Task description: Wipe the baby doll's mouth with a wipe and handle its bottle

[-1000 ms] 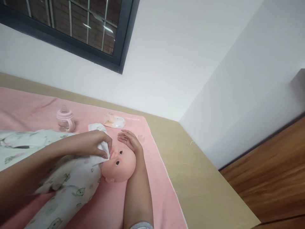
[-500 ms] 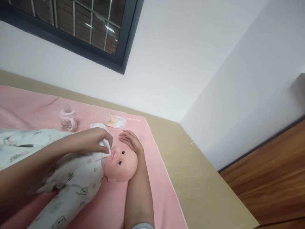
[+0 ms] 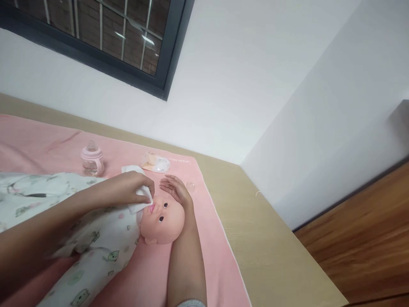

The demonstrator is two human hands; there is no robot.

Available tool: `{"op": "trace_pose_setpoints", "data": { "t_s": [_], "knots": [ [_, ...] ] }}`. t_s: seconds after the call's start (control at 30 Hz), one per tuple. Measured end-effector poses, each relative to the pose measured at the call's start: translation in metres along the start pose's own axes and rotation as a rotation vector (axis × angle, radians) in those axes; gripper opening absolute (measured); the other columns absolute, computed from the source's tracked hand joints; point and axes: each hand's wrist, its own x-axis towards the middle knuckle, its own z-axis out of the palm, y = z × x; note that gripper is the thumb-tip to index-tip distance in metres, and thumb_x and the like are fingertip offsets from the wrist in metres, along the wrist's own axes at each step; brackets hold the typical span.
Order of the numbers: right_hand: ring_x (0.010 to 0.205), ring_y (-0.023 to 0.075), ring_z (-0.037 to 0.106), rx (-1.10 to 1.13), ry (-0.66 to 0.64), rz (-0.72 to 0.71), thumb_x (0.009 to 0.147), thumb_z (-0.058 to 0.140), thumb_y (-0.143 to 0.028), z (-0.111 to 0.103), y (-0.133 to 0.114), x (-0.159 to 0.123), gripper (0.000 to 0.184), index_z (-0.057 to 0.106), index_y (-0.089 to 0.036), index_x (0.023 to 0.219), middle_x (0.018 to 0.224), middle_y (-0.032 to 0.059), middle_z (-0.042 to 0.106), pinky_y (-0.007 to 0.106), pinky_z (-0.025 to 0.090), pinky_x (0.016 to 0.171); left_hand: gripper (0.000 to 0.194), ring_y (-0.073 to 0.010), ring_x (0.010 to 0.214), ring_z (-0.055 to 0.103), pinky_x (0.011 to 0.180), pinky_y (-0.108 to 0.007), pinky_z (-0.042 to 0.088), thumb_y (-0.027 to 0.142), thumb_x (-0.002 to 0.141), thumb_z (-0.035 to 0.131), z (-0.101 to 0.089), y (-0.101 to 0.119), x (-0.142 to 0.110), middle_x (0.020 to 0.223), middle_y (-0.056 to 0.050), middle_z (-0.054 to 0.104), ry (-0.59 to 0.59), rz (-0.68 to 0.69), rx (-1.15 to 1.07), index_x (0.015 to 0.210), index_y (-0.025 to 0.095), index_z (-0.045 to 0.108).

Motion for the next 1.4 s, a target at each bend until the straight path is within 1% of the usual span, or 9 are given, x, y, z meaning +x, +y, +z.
{"op": "trace_pose_setpoints", "data": {
  "t_s": [0.2,0.4,0.57,0.7,0.83,0.93,1.13,1.3,1.4],
  "knots": [
    [0.084,0.0140,0.065,0.055,-0.007,0.024,0.066,0.075,-0.031,-0.003,0.003,0.008,0.038,0.059,-0.019,0.099,0.089,0.0023,0.068,0.032,0.051,0.089,0.012,-0.0221,0.082,0.064,0.065,-0.028,0.041,0.024,0.071,0.059,0.002,0.000,0.000,0.083,0.000,0.071,0.034,0.021,0.015,0.078,0.023,0.068],
    [0.082,0.0139,0.065,0.085,-0.010,0.027,0.068,0.074,-0.027,-0.005,0.003,0.009,0.036,0.060,-0.018,0.100,0.087,0.0019,0.068,0.032,0.051,0.088,0.011,-0.0213,0.079,0.064,0.065,-0.028,0.041,0.024,0.073,0.059,-0.001,0.002,-0.001,0.080,0.000,0.072,0.059,0.000,-0.015,0.076,0.023,0.069],
    [0.083,0.0141,0.065,0.092,0.003,0.043,0.069,0.074,-0.026,-0.003,0.001,0.008,0.036,0.059,-0.017,0.100,0.087,0.0027,0.069,0.031,0.051,0.086,0.011,-0.0191,0.077,0.065,0.064,-0.026,0.042,0.026,0.074,0.061,-0.002,0.008,-0.006,0.082,0.003,0.072,0.026,0.049,-0.099,0.079,0.024,0.071],
    [0.082,0.0149,0.065,0.084,0.035,0.061,0.064,0.078,-0.028,-0.001,-0.001,0.007,0.039,0.060,-0.017,0.097,0.086,0.0040,0.070,0.030,0.051,0.086,0.011,-0.0193,0.081,0.066,0.064,-0.025,0.042,0.022,0.074,0.061,0.002,0.014,-0.009,0.085,0.002,0.073,0.005,0.068,-0.114,0.080,0.023,0.071],
    [0.083,0.0154,0.065,0.085,0.038,0.053,0.061,0.080,-0.030,0.000,-0.001,0.007,0.041,0.062,-0.018,0.096,0.086,0.0038,0.070,0.031,0.050,0.086,0.012,-0.0183,0.078,0.066,0.064,-0.024,0.042,0.019,0.075,0.060,0.004,0.018,-0.010,0.084,0.002,0.073,-0.014,0.054,-0.136,0.081,0.022,0.071],
    [0.082,0.0153,0.065,0.083,0.024,0.044,0.063,0.078,-0.029,-0.001,0.001,0.007,0.037,0.062,-0.020,0.095,0.085,0.0024,0.070,0.033,0.051,0.087,0.012,-0.0188,0.078,0.066,0.064,-0.025,0.042,0.018,0.075,0.059,0.004,0.020,-0.009,0.083,0.002,0.072,0.009,0.036,-0.104,0.078,0.021,0.070],
    [0.083,0.0155,0.065,0.068,0.008,0.023,0.067,0.075,-0.028,-0.003,0.003,0.008,0.030,0.063,-0.022,0.093,0.085,0.0019,0.069,0.034,0.050,0.087,0.015,-0.0181,0.079,0.066,0.065,-0.025,0.041,0.016,0.074,0.057,0.006,0.017,-0.006,0.084,0.003,0.072,0.076,0.060,-0.082,0.079,0.022,0.069],
    [0.083,0.0151,0.065,0.074,-0.005,0.019,0.068,0.075,-0.027,-0.004,0.004,0.009,0.030,0.063,-0.022,0.094,0.085,0.0017,0.069,0.035,0.050,0.089,0.015,-0.0191,0.079,0.065,0.064,-0.026,0.040,0.017,0.073,0.055,0.009,0.014,-0.004,0.082,0.002,0.071,0.098,0.060,-0.039,0.078,0.022,0.068],
    [0.083,0.0151,0.065,0.077,-0.007,0.019,0.068,0.075,-0.029,-0.005,0.004,0.010,0.032,0.062,-0.021,0.096,0.085,0.0017,0.069,0.035,0.050,0.089,0.015,-0.0205,0.081,0.064,0.065,-0.027,0.039,0.019,0.075,0.054,0.008,0.012,-0.003,0.082,0.001,0.071,0.133,0.050,0.001,0.078,0.022,0.068]
  ]
}}
